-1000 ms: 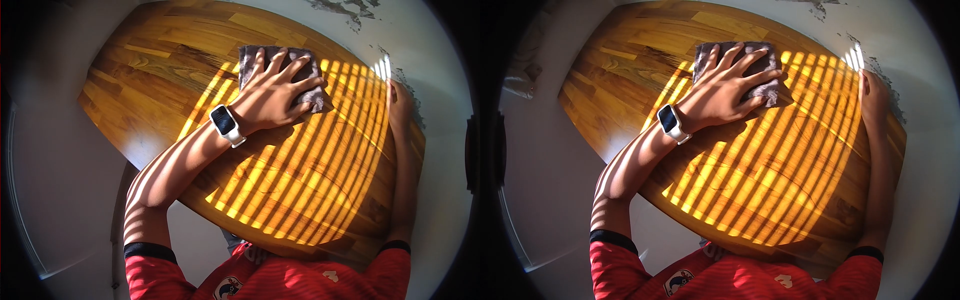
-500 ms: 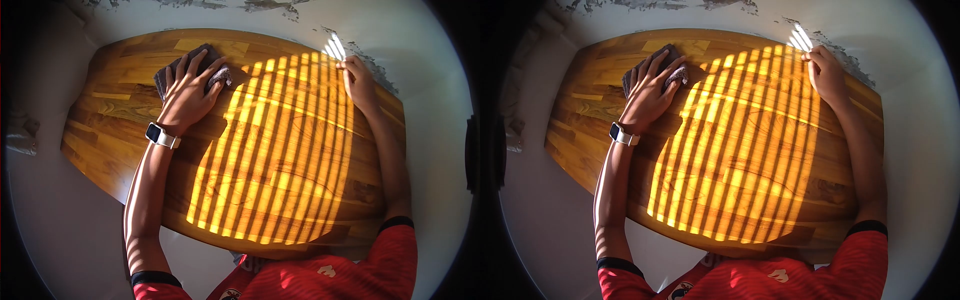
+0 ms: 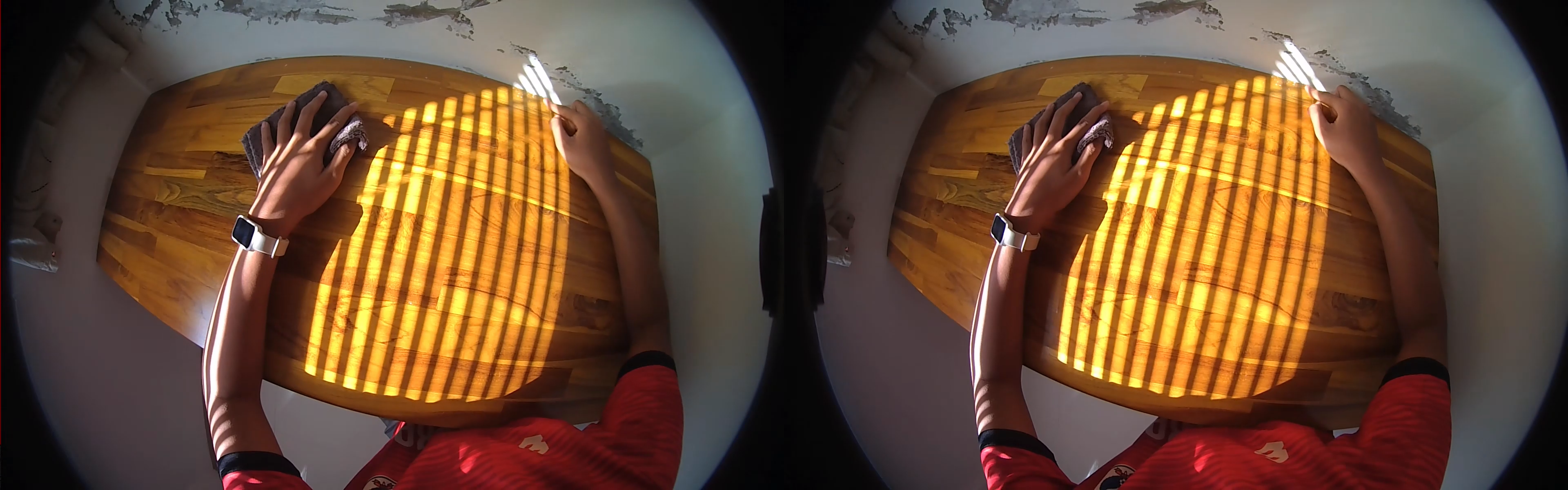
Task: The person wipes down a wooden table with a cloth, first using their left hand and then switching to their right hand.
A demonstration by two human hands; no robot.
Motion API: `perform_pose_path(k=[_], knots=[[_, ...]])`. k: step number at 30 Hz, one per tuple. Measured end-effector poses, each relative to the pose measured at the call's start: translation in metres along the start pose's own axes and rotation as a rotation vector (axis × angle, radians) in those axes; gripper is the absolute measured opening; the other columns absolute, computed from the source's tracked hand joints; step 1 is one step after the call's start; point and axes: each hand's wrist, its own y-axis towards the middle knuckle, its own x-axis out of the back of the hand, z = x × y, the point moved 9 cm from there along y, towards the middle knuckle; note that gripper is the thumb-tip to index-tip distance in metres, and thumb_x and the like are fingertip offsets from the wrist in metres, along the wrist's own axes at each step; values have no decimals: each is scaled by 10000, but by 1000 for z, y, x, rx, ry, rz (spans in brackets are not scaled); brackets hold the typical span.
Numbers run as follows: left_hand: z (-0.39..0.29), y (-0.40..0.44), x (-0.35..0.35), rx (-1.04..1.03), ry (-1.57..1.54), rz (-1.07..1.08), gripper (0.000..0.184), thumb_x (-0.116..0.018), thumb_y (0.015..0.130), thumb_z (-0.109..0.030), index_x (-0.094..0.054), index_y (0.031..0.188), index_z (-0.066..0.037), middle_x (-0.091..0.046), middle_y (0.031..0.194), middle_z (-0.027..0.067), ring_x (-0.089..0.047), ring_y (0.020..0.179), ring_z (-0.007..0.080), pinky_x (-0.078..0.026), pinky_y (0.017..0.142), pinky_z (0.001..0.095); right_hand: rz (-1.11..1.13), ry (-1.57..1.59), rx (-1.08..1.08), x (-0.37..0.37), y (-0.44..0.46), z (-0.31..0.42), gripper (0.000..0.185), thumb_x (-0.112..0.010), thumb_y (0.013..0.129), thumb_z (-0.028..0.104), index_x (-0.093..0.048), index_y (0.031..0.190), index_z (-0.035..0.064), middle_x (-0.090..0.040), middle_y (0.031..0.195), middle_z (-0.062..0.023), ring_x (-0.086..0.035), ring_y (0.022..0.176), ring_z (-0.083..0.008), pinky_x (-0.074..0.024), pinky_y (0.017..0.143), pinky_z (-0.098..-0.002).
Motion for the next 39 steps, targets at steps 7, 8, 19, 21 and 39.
perform_pose_path(k=[7,8,19,21,39], knots=[[0,1,0,-4,9,2,517,-577,1044,-441,-536,1554,-367,-396,1685,123,-313,1558,454,-186,1270,659,80,90,155,0,-5,3,259,-639,1038,210,-781,1206,73,-463,819,-84,-507,737,-231,-444,701,-399],[0,0,0,-4,8,5,517,-574,1045,-443,-535,1555,-368,-395,1685,123,-313,1558,454,-186,1270,659,94,139,213,-1,-8,5,264,-628,1047,215,-777,1208,67,-455,826,-83,-502,740,-225,-443,704,-397],[2,1,-3,-11,2,2,507,-561,1052,-459,-539,1551,-373,-389,1690,120,-302,1563,452,-175,1272,658,311,-22,299,-24,4,-4,356,-457,1130,252,-649,1011,-24,-430,874,-72,-432,751,-217,-413,708,-390],[2,-1,-3,-13,1,6,509,-559,1053,-461,-536,1553,-372,-389,1690,123,-304,1561,454,-173,1271,657,357,-101,89,-28,11,-8,409,-437,1145,320,-686,1057,7,-457,880,-70,-454,760,-220,-414,692,-419],[5,0,-6,-26,6,4,506,-531,1066,-484,-519,1563,-387,-380,1695,123,-296,1564,462,-155,1272,665,141,51,232,-15,8,3,320,-539,1118,268,-695,1342,101,-452,879,-56,-481,736,-195,-430,694,-379]])
